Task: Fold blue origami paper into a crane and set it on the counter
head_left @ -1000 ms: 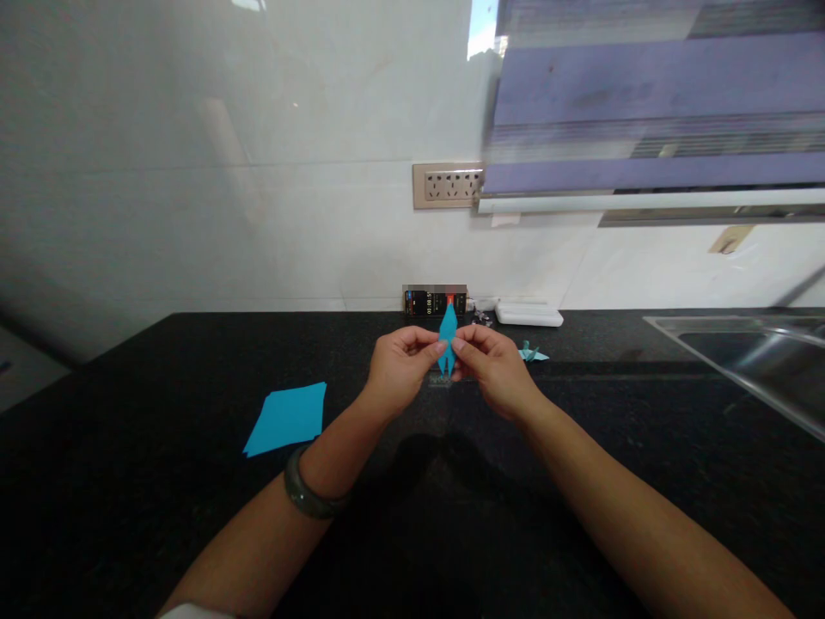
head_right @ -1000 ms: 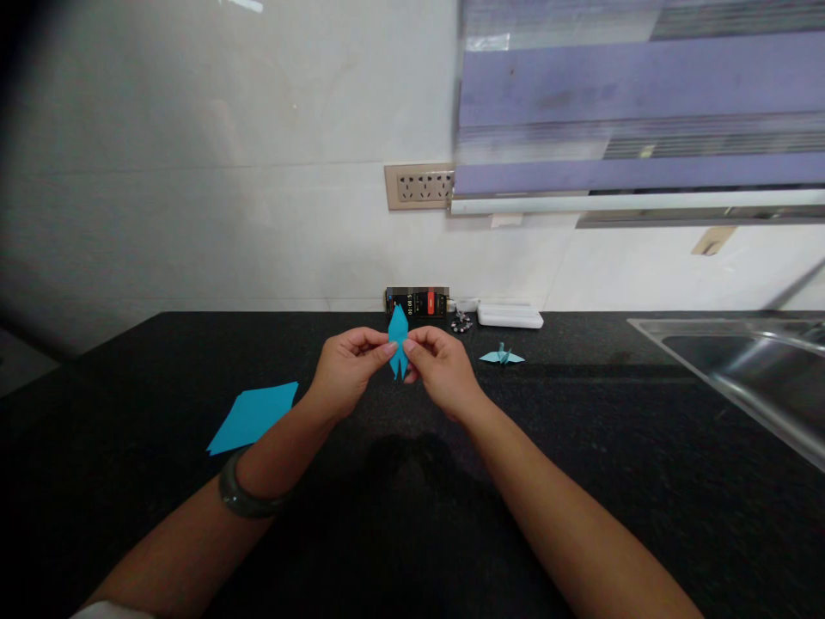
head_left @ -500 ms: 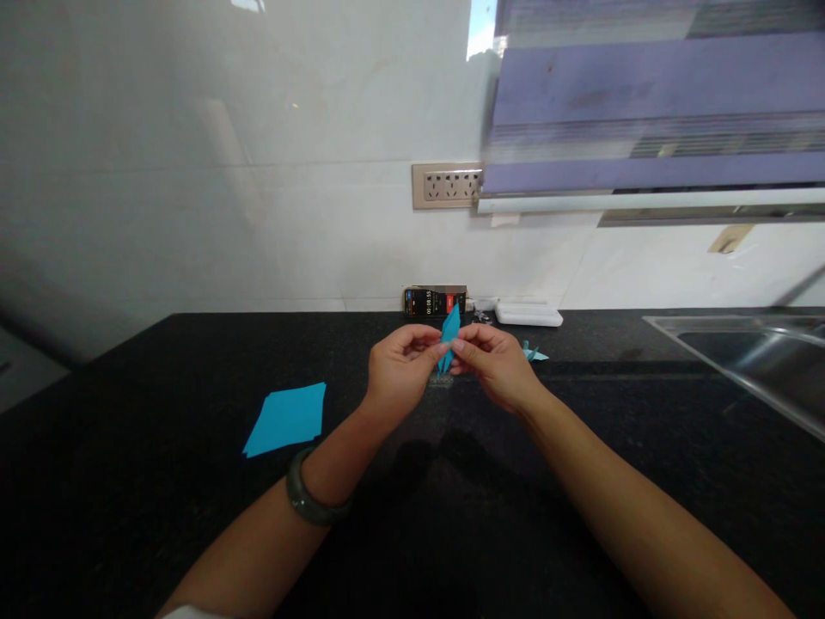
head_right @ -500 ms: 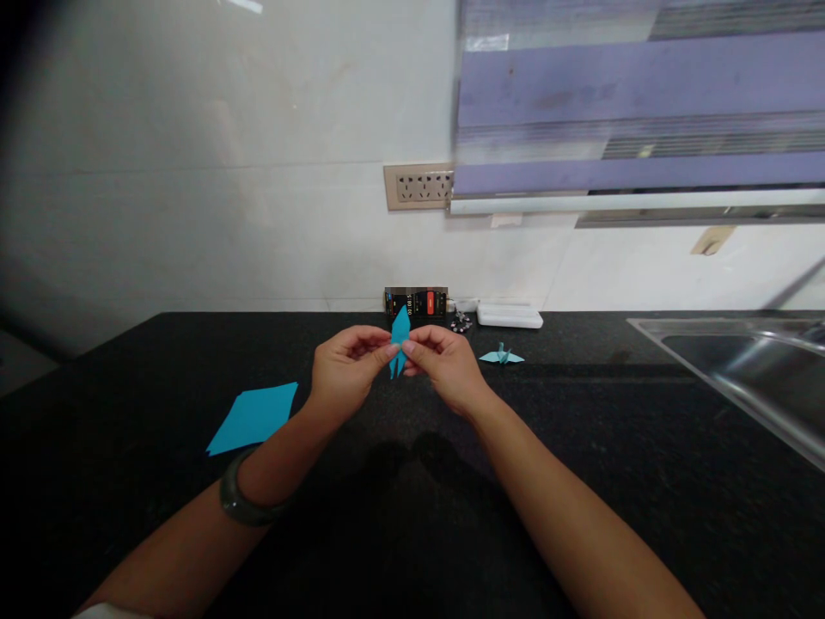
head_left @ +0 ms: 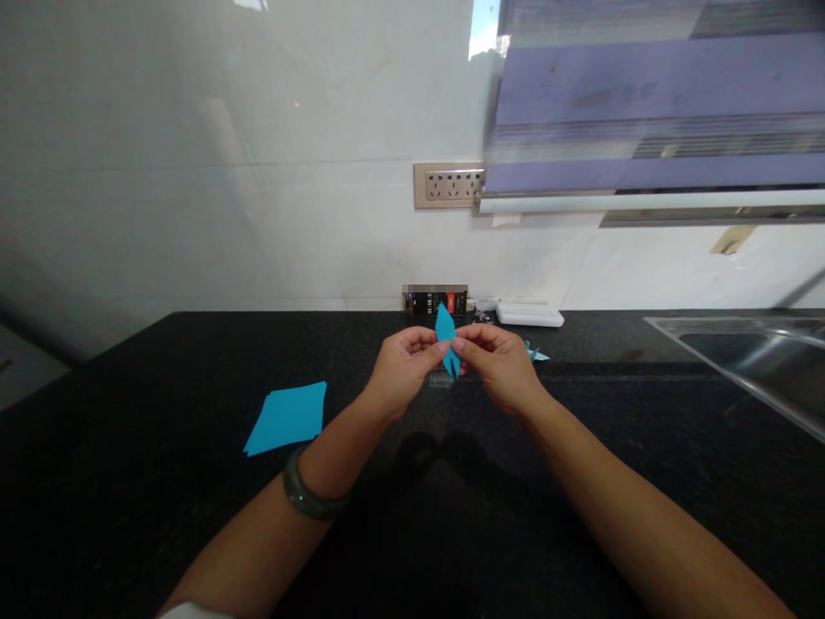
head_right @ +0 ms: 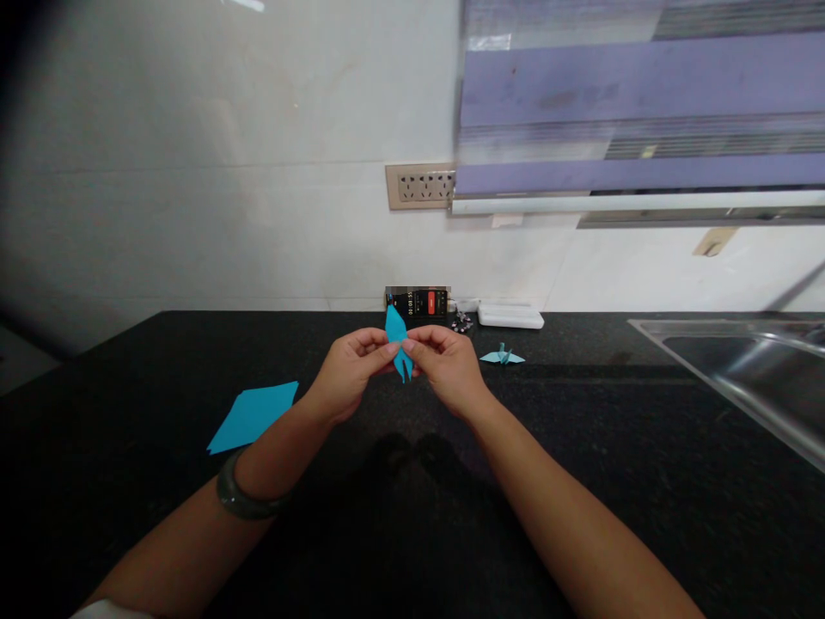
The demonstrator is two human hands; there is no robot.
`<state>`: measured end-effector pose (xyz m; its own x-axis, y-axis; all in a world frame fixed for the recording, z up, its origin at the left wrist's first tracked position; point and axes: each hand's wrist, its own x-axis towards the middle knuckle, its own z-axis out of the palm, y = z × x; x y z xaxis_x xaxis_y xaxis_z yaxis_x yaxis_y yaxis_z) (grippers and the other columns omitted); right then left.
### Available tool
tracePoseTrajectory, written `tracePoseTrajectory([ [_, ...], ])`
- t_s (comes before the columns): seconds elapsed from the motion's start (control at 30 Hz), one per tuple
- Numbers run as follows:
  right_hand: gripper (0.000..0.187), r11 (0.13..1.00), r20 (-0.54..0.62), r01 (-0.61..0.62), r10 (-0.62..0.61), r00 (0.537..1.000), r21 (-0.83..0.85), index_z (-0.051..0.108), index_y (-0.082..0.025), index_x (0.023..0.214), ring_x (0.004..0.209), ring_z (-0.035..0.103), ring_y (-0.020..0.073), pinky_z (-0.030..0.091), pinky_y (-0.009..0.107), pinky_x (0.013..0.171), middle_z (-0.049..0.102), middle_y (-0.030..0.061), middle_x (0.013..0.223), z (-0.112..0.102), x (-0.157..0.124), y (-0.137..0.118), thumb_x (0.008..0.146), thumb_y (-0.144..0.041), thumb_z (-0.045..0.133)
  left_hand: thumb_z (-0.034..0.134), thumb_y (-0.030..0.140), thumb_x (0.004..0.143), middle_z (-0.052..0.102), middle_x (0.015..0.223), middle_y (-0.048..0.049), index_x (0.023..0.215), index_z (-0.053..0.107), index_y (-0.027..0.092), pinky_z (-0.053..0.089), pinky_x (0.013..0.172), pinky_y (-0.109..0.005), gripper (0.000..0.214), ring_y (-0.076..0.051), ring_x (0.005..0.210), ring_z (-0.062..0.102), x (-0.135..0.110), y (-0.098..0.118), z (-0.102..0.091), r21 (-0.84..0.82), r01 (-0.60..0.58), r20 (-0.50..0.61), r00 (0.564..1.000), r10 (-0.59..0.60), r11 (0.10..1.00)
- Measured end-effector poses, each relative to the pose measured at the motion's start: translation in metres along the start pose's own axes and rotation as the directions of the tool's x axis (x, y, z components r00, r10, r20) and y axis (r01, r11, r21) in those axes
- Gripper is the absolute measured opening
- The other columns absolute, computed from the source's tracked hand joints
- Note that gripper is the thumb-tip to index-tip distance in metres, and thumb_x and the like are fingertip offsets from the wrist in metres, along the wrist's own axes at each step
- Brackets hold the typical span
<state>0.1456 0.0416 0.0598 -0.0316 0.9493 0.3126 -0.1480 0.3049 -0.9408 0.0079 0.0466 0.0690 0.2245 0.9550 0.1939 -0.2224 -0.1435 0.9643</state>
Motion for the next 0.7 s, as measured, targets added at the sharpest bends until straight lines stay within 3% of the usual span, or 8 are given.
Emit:
tracePoseTrajectory([
  [0.23, 0.020, 0.996, 0.004, -0.009, 0.009, 1.000, -0.090, 0.065, -0.015, 0.078, 0.050, 0.050, 0.0088, 0.043, 0.023, 0.046, 0.062, 0.0007, 0.065, 0.000, -0.001, -0.006, 0.066, -0.032, 0.066, 0.068, 0.032, 0.064, 0.062, 0.064, -0.0011, 0.074, 0.061, 0.012, 0.046, 0.056, -0.022, 0.024, -0.010, 0.056, 0.057, -0.001, 0.000, -0.002, -0.021, 0.043, 0.038, 0.998, -0.042, 0.999],
  [0.43, 0.017, 0.999, 0.037, -0.006, 0.005, 0.999, 0.033, 0.058, -0.018, 0.077, 0.047, 0.049, 0.0076, 0.042, 0.021, 0.045, 0.054, -0.0048, 0.057, 0.001, -0.002, -0.007, 0.068, -0.031, 0.064, 0.067, 0.026, 0.066, 0.061, 0.062, -0.0014, 0.071, 0.058, 0.011, 0.049, 0.059, -0.026, 0.019, -0.011, 0.057, 0.058, 0.001, 0.000, -0.005, -0.194, 0.102, 0.074, 0.993, -0.090, 0.976],
  [0.6, 0.018, 0.991, 0.178, 0.043, -0.019, 0.984, -0.130, 0.060, -0.016, 0.076, 0.056, 0.050, 0.0096, 0.044, 0.024, 0.051, 0.055, -0.0006, 0.064, 0.001, -0.006, -0.017, 0.076, -0.033, 0.055, 0.064, 0.025, 0.070, 0.058, 0.062, -0.0005, 0.071, 0.055, 0.012, 0.047, 0.056, -0.023, 0.016, -0.009, 0.056, 0.056, 0.004, -0.003, -0.008, -0.326, 0.180, 0.167, 0.977, -0.131, 0.928],
  [0.7, 0.015, 0.954, 0.180, 0.124, -0.076, 0.981, -0.273, 0.060, -0.016, 0.081, 0.060, 0.051, 0.0105, 0.043, 0.023, 0.052, 0.056, 0.0006, 0.070, 0.002, -0.009, -0.021, 0.074, -0.029, 0.056, 0.064, 0.024, 0.070, 0.056, 0.062, -0.0003, 0.070, 0.054, 0.012, 0.046, 0.057, -0.020, 0.016, -0.007, 0.056, 0.053, 0.005, -0.005, -0.008, -0.365, 0.183, 0.189, 0.975, -0.120, 0.913],
])
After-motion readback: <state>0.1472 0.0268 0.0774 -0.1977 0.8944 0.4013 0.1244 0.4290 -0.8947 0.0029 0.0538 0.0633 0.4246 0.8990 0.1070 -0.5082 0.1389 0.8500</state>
